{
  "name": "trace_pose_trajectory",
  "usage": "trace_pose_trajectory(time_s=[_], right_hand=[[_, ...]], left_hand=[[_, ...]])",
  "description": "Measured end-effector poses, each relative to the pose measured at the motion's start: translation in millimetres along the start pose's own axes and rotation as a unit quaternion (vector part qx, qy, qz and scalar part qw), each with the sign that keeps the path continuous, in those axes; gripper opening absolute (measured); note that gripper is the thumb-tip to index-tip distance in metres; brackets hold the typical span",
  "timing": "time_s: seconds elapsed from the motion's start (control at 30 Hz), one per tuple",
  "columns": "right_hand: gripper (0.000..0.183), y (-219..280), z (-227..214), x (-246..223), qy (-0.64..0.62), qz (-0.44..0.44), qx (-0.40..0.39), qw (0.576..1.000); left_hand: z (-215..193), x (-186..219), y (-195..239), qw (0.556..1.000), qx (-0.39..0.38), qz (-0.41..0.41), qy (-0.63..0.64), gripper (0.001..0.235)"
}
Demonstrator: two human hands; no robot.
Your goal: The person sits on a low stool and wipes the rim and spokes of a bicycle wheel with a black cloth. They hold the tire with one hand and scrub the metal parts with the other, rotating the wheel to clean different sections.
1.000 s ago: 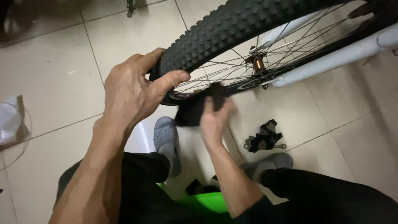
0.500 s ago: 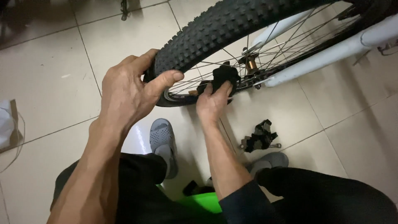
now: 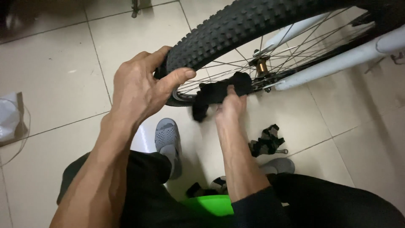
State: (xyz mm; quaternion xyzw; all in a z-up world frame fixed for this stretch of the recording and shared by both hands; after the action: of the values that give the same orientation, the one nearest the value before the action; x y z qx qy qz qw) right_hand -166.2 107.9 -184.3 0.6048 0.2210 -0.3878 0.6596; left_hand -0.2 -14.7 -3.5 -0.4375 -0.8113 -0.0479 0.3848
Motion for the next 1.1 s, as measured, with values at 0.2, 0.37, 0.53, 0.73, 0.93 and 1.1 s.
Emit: trace_pose_trajectory(time_s=[0.2, 0.37, 0.53, 0.73, 0.93, 1.1], right_hand=[[0.053, -9.0, 17.5, 84.2, 0.392, -0.195, -0.123, 0.891], [0.049, 31.2, 2.4, 22.6, 0.360, -0.039, -0.147, 0.920], [0.064, 21.9, 6.6, 20.7, 0.033, -0.008, -0.122, 0.992], [0.062, 29.7, 21.6, 57.5, 0.211, -0.041, -0.142, 0.966], [0.046, -12.4, -19.2, 20.8, 0.077, -0.071, -0.111, 0.988], [0.041, 6.4, -57.9, -0.1, 0.340, -0.530, -0.032, 0.777]], left_hand=[[0.2, -3.9, -4.5, 0.999, -0.005, -0.032, 0.004, 0.073], [0.1, -3.1, -2.7, 0.999, -0.004, -0.047, 0.005, 0.080], [-5.0, -0.3, -3.4, 1.000, 0.002, 0.008, -0.008, 0.064], [-2.5, -0.8, -3.3, 0.998, -0.016, -0.055, -0.003, 0.070], [-0.8, -6.2, -5.8, 0.998, -0.017, -0.062, -0.014, 0.074], [3.1, -4.3, -10.2, 0.994, -0.043, -0.098, 0.000, 0.100]])
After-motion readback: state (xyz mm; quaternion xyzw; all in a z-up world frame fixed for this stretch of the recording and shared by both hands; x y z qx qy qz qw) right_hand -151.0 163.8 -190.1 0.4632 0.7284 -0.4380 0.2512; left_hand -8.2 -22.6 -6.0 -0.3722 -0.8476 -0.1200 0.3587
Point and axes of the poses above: each hand's wrist, its own y-axis away from the middle knuckle, its own z-axis out of the palm, x = y × z, the point moved 3 cm from there along -y, towards the middle knuckle, and after that the axes turned 6 degrees about y, right-handed, at the moved point
